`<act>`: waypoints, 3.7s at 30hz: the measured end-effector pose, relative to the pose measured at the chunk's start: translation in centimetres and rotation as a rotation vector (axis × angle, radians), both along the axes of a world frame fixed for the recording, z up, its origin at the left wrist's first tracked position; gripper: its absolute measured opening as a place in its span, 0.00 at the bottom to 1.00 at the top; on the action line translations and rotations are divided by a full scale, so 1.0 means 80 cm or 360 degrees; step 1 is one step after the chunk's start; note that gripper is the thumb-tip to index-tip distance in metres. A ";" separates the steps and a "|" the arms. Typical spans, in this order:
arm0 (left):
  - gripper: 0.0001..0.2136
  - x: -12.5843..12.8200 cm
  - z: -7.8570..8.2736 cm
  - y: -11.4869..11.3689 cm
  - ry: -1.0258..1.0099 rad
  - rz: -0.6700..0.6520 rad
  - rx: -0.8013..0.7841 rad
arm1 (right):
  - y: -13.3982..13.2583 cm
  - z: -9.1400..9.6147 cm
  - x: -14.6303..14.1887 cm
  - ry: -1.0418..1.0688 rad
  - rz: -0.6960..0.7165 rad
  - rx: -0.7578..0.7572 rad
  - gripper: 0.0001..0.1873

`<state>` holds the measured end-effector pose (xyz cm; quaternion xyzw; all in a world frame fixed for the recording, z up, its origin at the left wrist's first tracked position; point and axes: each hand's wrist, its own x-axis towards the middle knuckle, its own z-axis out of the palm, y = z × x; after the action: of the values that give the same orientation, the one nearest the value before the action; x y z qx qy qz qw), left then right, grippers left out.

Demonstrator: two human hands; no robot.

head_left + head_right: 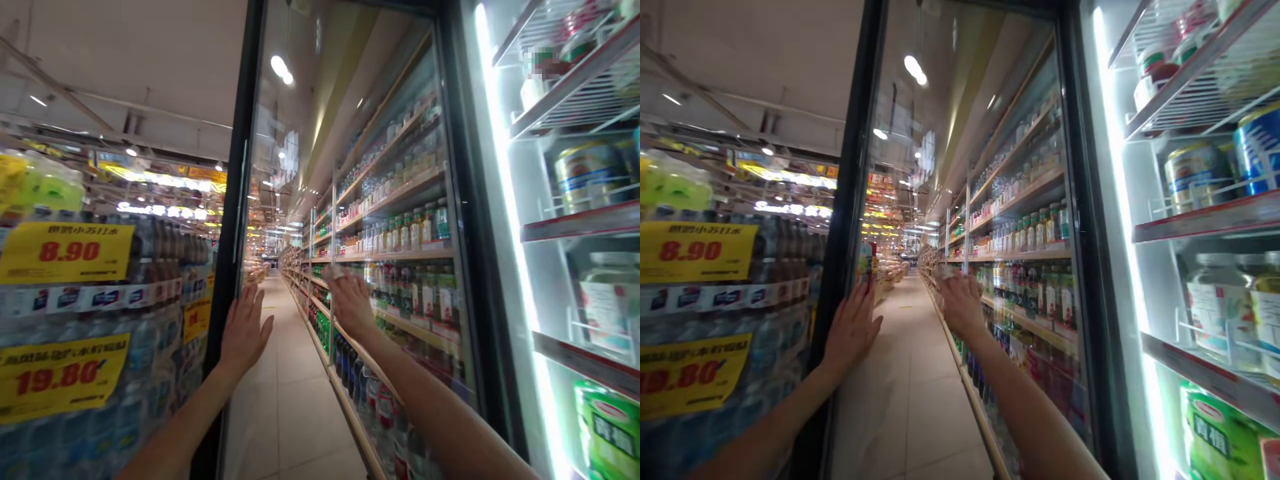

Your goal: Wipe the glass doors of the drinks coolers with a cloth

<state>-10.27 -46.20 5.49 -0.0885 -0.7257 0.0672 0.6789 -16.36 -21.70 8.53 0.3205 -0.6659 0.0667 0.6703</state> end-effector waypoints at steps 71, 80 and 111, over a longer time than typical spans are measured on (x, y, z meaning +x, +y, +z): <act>0.25 0.015 -0.133 0.109 -0.0352 0.0173 0.0011 | 0.051 -0.175 0.010 -0.0201 -0.0186 -0.0072 0.29; 0.27 0.005 -0.144 0.114 -0.0325 0.0165 0.0086 | 0.064 -0.175 0.000 -0.0156 -0.0175 -0.0251 0.28; 0.29 -0.006 -0.149 0.107 -0.0211 -0.0039 0.0090 | 0.197 -0.212 -0.026 -0.0266 -0.0337 -0.0793 0.32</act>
<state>-10.74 -37.64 -6.44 -0.0824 -0.7696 0.0323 0.6324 -18.46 -5.95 -8.41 0.0678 -0.7117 0.1841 0.6746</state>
